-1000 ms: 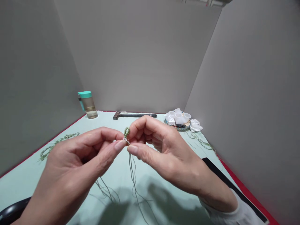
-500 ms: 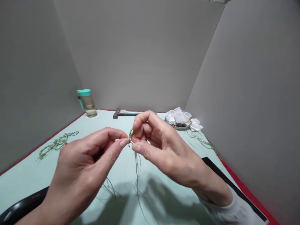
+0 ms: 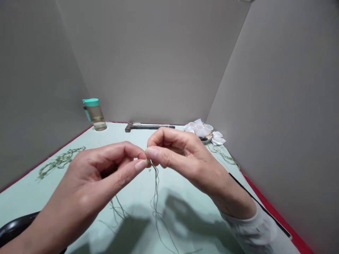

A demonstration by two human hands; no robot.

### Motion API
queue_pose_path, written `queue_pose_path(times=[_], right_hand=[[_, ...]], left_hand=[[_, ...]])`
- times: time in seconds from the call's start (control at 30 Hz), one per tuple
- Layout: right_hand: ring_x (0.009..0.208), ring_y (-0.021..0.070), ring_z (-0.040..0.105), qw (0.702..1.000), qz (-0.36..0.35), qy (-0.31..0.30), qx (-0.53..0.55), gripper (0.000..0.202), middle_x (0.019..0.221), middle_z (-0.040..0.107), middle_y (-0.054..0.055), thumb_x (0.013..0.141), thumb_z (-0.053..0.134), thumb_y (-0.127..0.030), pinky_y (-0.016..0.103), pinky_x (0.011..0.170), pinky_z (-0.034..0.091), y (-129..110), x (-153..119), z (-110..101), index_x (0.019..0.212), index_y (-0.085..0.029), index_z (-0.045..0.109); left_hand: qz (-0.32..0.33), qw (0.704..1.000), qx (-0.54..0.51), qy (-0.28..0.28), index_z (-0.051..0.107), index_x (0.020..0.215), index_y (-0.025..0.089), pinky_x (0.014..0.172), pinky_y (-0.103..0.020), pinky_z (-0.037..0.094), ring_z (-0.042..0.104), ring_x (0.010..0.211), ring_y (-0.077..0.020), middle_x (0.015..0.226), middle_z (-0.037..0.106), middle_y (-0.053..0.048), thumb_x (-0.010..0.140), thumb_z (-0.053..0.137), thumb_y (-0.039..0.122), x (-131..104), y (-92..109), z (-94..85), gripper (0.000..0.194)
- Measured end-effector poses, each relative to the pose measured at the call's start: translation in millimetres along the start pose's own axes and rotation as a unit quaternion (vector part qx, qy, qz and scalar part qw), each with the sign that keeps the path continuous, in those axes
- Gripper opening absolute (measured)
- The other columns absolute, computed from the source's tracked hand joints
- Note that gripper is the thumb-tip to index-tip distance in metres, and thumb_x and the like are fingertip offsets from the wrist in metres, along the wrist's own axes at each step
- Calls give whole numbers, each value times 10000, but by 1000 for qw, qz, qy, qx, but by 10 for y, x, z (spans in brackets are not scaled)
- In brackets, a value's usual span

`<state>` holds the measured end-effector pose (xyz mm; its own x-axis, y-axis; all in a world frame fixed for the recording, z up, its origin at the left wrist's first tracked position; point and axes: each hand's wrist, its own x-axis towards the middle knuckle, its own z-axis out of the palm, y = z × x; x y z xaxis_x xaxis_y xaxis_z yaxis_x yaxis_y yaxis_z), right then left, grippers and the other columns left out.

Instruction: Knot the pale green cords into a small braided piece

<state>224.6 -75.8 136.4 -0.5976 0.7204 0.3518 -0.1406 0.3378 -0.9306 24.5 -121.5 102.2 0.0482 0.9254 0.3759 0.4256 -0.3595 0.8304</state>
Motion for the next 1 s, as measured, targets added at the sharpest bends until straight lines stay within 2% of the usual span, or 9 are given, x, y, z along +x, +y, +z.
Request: queue_pose_path(times=[0.1, 0.17, 0.23, 0.37, 0.47, 0.6, 0.73, 0.9, 1.0], right_hand=[[705, 88, 498, 1000, -1, 17, 3, 198, 728, 582, -57, 884, 758, -260, 253, 668, 404, 13, 21, -24, 757, -193, 621], [699, 88, 488, 999, 3, 36, -10, 202, 731, 566, -56, 885, 751, -276, 253, 654, 401, 31, 24, -45, 758, -192, 618], [699, 92, 499, 998, 0, 53, -44, 193, 740, 569, -52, 895, 731, -282, 255, 648, 407, 68, 11, -48, 770, -195, 613], [683, 91, 534, 973, -87, 87, -195, 172, 736, 586, -50, 927, 669, -215, 263, 649, 414, 223, -80, 26, 778, -198, 584], [673, 104, 513, 902, -215, 98, -362, 151, 736, 604, -25, 956, 608, -156, 310, 681, 398, 366, -203, 114, 807, -172, 593], [661, 145, 452, 774, -321, 91, -538, 245, 706, 628, 18, 1011, 516, -157, 371, 670, 334, 465, -358, 212, 808, -148, 652], [629, 149, 409, 734, -354, 106, -570, 292, 653, 595, -8, 1011, 503, -136, 370, 647, 306, 490, -451, 292, 776, -184, 669], [727, 181, 478, 750, -346, 68, -560, 174, 793, 700, 32, 955, 569, -151, 400, 695, 347, 473, -556, 342, 916, -132, 737], [811, 198, 559, 853, -282, 30, -437, 189, 907, 720, 64, 959, 558, -203, 407, 773, 434, 420, -612, 322, 1001, -146, 733]], left_hand=[[9, 999, 35, 15, 783, 872, 329, 633, -266, 472, 603, 775, -202, 849, 728, 13, 888, 674, 559, 47, 3, -13, 255], [15, 994, 84, 69, 781, 913, 356, 757, -276, 477, 641, 905, -229, 944, 761, 35, 871, 681, 573, 63, -24, -49, 243], [-2, 991, 100, 93, 770, 895, 359, 746, -271, 458, 634, 918, -231, 925, 755, 46, 870, 673, 594, 47, -68, -84, 255], [-91, 995, -19, -26, 725, 734, 304, 667, -255, 457, 573, 799, -205, 761, 668, 16, 891, 662, 598, -47, -113, -39, 339], [-137, 979, -119, -93, 682, 672, 272, 691, -250, 460, 537, 754, -181, 714, 602, 12, 921, 657, 538, -134, -82, 80, 366], [-172, 957, -211, -101, 676, 694, 255, 727, -269, 476, 514, 758, -176, 729, 591, 8, 928, 659, 420, -257, -32, 170, 287], [-196, 946, -243, -90, 633, 637, 244, 694, -292, 492, 488, 721, -179, 705, 532, 6, 870, 705, 458, -341, 17, 175, 326], [-259, 924, -261, -99, 609, 633, 217, 603, -278, 457, 402, 650, -152, 686, 478, 14, 817, 735, 393, -394, -17, 183, 285], [-282, 912, -276, -107, 646, 688, 204, 522, -234, 382, 331, 605, -123, 660, 431, 34, 803, 776, 412, -471, -55, 172, 270]])
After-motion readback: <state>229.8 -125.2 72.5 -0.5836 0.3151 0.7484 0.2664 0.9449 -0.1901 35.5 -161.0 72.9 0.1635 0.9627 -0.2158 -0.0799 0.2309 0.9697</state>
